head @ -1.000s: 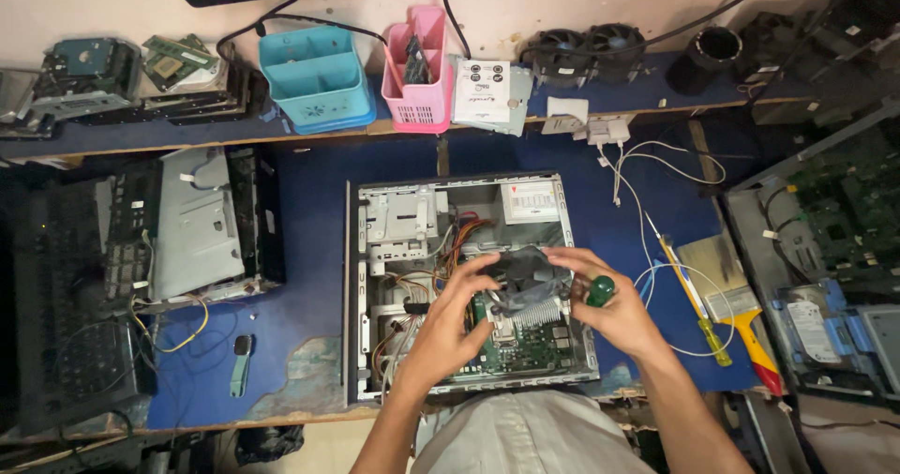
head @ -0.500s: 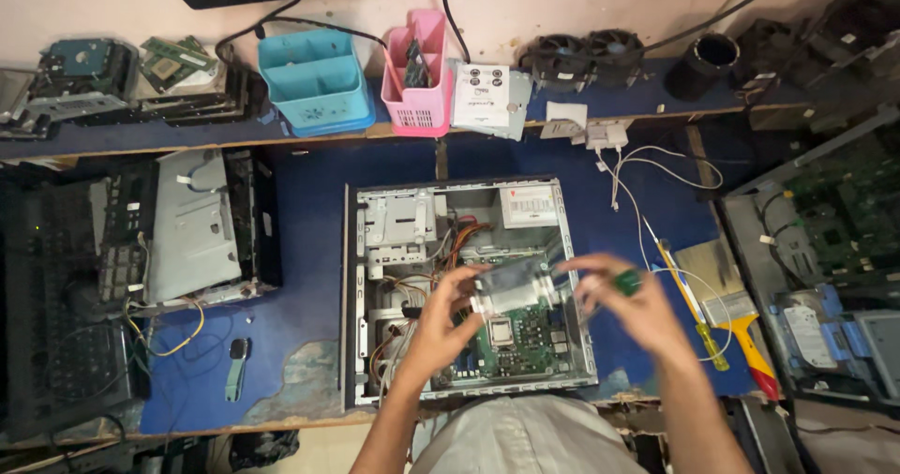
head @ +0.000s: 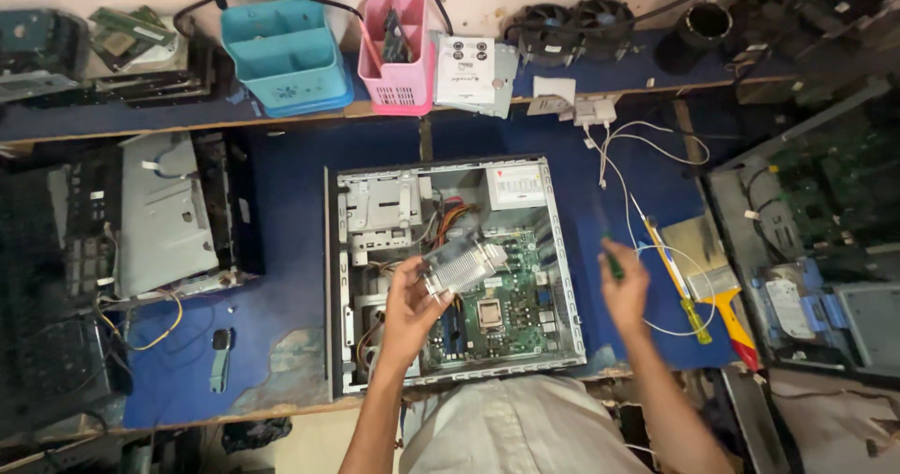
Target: The person works on an open desktop computer case on a workbench, manipulating the CPU cooler and fan assembly on the motherboard by hand and with a screwdriver. They unscrew and lift the heatsink and fan unit out of the case, holding it up at the end.
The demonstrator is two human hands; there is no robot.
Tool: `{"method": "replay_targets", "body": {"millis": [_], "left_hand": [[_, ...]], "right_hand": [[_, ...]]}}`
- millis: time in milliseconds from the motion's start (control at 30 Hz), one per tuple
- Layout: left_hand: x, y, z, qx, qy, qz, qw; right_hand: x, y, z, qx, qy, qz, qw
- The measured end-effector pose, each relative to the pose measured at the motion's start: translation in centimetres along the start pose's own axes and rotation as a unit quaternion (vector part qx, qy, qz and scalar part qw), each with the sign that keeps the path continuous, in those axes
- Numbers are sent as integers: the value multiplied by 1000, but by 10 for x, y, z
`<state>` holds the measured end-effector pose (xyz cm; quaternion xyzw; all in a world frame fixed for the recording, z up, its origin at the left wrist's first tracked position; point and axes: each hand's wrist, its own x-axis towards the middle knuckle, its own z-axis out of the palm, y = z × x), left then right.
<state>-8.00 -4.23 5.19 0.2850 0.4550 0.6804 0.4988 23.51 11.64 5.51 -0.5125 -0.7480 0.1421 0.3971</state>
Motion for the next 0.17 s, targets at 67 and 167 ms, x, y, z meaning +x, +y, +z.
{"method": "replay_targets", "body": {"millis": [67, 167], "left_hand": [[2, 0, 0, -8, 3, 4, 1000], [1, 3, -4, -3, -2, 13, 1000]], "right_hand": [[-19, 4, 11, -33, -76, 7, 997], [-49, 10, 27, -85, -168, 36, 981]]}}
